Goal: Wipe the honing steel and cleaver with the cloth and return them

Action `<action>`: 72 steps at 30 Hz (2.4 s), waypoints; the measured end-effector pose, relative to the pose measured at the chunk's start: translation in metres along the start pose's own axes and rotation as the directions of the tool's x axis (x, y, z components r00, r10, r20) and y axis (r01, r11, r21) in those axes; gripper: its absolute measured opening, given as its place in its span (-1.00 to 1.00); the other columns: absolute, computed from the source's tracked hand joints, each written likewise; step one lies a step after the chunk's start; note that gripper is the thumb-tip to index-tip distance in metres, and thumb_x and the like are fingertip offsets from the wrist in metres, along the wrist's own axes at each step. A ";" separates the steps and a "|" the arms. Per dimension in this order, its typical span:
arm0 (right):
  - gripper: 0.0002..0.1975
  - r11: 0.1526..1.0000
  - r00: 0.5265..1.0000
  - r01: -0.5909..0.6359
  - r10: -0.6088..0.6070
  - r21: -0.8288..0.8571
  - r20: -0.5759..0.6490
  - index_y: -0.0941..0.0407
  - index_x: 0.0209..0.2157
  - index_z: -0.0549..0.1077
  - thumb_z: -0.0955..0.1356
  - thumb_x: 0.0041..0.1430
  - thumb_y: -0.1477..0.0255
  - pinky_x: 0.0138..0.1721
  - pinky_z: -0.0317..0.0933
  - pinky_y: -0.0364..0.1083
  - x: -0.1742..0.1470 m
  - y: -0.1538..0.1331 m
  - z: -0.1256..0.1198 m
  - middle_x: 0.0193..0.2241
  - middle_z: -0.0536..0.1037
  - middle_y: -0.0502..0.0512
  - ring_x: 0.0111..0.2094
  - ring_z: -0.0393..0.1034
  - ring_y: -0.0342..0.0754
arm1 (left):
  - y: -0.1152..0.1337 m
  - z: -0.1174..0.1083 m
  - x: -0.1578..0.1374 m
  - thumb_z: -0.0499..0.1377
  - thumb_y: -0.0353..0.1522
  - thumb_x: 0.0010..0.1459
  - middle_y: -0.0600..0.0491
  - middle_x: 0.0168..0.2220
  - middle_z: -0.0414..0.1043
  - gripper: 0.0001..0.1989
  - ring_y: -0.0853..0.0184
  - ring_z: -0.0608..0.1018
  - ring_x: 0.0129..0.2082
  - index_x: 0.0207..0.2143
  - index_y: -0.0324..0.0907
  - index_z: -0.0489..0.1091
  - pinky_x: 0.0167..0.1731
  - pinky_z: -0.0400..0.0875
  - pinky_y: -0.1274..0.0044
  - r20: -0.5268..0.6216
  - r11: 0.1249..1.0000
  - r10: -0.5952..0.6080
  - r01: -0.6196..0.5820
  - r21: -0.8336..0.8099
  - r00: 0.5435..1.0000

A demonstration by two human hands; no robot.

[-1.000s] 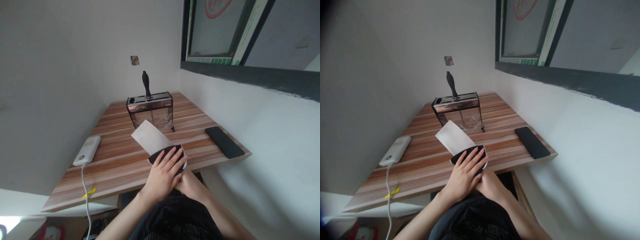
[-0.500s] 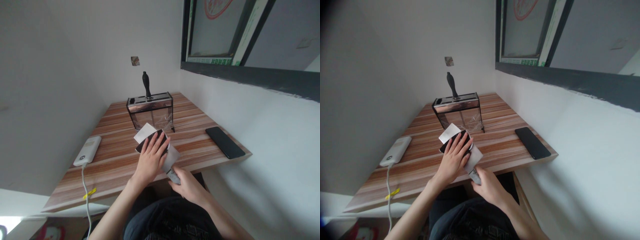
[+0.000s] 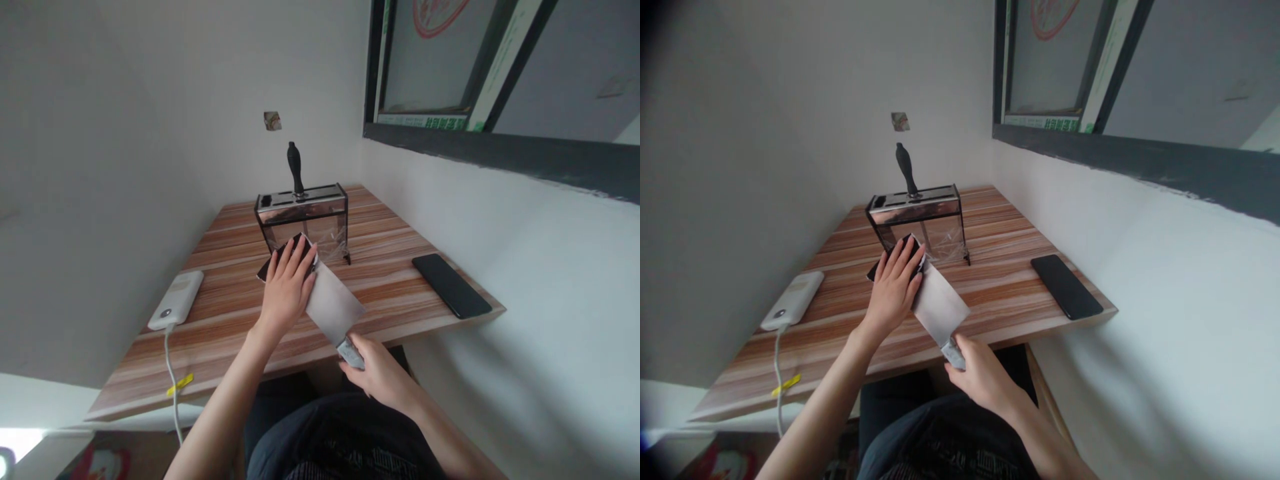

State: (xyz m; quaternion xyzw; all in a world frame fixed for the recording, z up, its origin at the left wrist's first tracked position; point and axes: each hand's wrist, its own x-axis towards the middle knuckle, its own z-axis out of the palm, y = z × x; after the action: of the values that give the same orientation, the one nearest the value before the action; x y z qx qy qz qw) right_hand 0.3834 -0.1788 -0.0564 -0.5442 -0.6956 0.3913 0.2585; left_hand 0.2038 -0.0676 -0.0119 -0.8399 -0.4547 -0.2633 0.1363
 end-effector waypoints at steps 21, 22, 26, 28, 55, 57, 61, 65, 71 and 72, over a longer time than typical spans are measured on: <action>-0.86 0.981 0.999 -0.021 0.016 0.194 0.027 0.14 -0.28 0.30 0.29 0.06 0.52 -0.70 0.05 -0.26 0.002 0.001 0.002 -0.58 0.41 -0.10 -0.75 0.23 -0.24 | 0.058 0.004 -0.038 -0.07 -0.34 0.29 0.12 0.32 -0.08 -0.49 0.22 0.00 0.31 0.28 -0.05 -0.02 0.25 -0.10 0.23 0.129 0.983 0.180 -0.176 -0.046 0.975; -0.89 0.979 0.999 -0.030 0.025 0.201 0.027 0.15 -0.31 0.31 0.29 0.05 0.51 -0.71 0.05 -0.26 0.002 0.001 0.003 -0.61 0.41 -0.10 -0.76 0.23 -0.24 | 0.061 0.004 -0.041 -0.07 -0.33 0.28 0.12 0.32 -0.08 -0.49 0.22 0.00 0.31 0.28 -0.05 -0.02 0.24 -0.09 0.23 0.135 0.981 0.191 -0.186 -0.049 0.972; -0.93 0.982 0.997 -0.073 0.069 0.175 0.031 0.14 -0.53 0.30 0.28 -0.02 0.55 -0.70 0.06 -0.25 0.001 0.001 0.003 -0.75 0.31 -0.12 -0.75 0.23 -0.20 | 0.074 0.004 -0.048 -0.06 -0.30 0.28 0.13 0.32 -0.06 -0.49 0.22 0.02 0.31 0.27 -0.04 -0.01 0.24 -0.07 0.25 0.134 0.976 0.216 -0.210 -0.060 0.967; -0.92 0.980 0.997 -0.080 0.076 0.181 0.026 0.13 -0.55 0.30 0.27 -0.06 0.57 -0.69 0.07 -0.23 0.001 0.001 0.002 -0.76 0.31 -0.11 -0.75 0.24 -0.18 | 0.078 0.003 -0.050 -0.05 -0.28 0.28 0.13 0.31 -0.05 -0.49 0.23 0.02 0.31 0.27 -0.03 0.01 0.25 -0.08 0.26 0.125 0.976 0.212 -0.205 -0.068 0.969; -0.92 0.995 0.999 0.050 -0.049 0.084 -0.013 0.15 -0.34 0.35 0.31 0.05 0.53 -0.49 0.12 -0.22 0.000 -0.001 0.002 -0.52 0.44 -0.03 -0.51 0.33 -0.14 | 0.056 0.000 -0.033 -0.06 -0.29 0.29 0.09 0.33 -0.12 -0.48 0.17 -0.01 0.31 0.28 -0.01 -0.04 0.23 -0.06 0.20 0.100 0.999 0.034 -0.038 0.033 0.994; -0.92 0.995 0.999 0.048 -0.048 0.083 -0.009 0.15 -0.35 0.34 0.31 0.05 0.53 -0.50 0.09 -0.23 -0.001 0.000 0.003 -0.53 0.42 -0.05 -0.54 0.29 -0.17 | 0.048 0.000 -0.030 -0.07 -0.29 0.29 0.08 0.33 -0.12 -0.49 0.18 -0.02 0.32 0.28 -0.01 -0.03 0.23 -0.08 0.20 0.093 0.999 0.015 -0.019 0.042 0.996; -0.95 0.997 0.999 0.038 -0.039 0.071 0.011 0.15 -0.38 0.33 0.31 0.05 0.51 -0.52 0.06 -0.24 -0.001 0.000 0.002 -0.56 0.38 -0.07 -0.58 0.23 -0.21 | 0.033 0.001 -0.023 -0.06 -0.31 0.29 0.05 0.33 -0.10 -0.49 0.17 -0.03 0.32 0.28 -0.05 -0.02 0.24 -0.09 0.21 0.069 0.998 -0.007 0.003 0.058 0.998; -0.96 0.998 1.000 0.027 -0.028 0.060 0.015 0.14 -0.42 0.30 0.31 0.05 0.51 -0.54 0.03 -0.25 -0.003 0.000 0.000 -0.58 0.34 -0.09 -0.60 0.19 -0.23 | 0.022 -0.001 -0.017 -0.08 -0.31 0.30 0.03 0.33 -0.10 -0.49 0.19 -0.04 0.32 0.28 -0.10 -0.02 0.24 -0.11 0.22 0.045 0.998 -0.005 0.002 0.065 0.999; -0.94 0.996 0.999 -0.008 0.004 0.087 0.047 0.14 -0.41 0.28 0.30 0.06 0.51 -0.62 0.00 -0.27 -0.005 0.001 -0.002 -0.59 0.31 -0.11 -0.67 0.17 -0.27 | 0.012 -0.003 -0.010 -0.11 -0.30 0.31 0.02 0.32 -0.09 -0.50 0.19 -0.04 0.32 0.28 -0.13 -0.01 0.24 -0.11 0.21 0.030 0.998 -0.023 0.021 0.057 0.999; -0.94 0.995 0.999 -0.016 0.011 0.094 0.053 0.13 -0.41 0.27 0.30 0.06 0.50 -0.63 -0.01 -0.27 -0.006 0.001 -0.001 -0.59 0.31 -0.11 -0.68 0.16 -0.27 | 0.011 -0.003 -0.009 -0.10 -0.30 0.31 0.01 0.32 -0.09 -0.50 0.19 -0.04 0.32 0.28 -0.13 0.00 0.24 -0.11 0.21 0.028 0.998 -0.026 0.024 0.057 0.999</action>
State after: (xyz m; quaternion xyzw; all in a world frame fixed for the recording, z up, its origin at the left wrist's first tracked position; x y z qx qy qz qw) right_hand 0.3867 -0.1837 -0.0566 -0.5256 -0.6791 0.4398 0.2630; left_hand 0.2080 -0.0814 -0.0143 -0.8336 -0.4742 -0.2400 0.1502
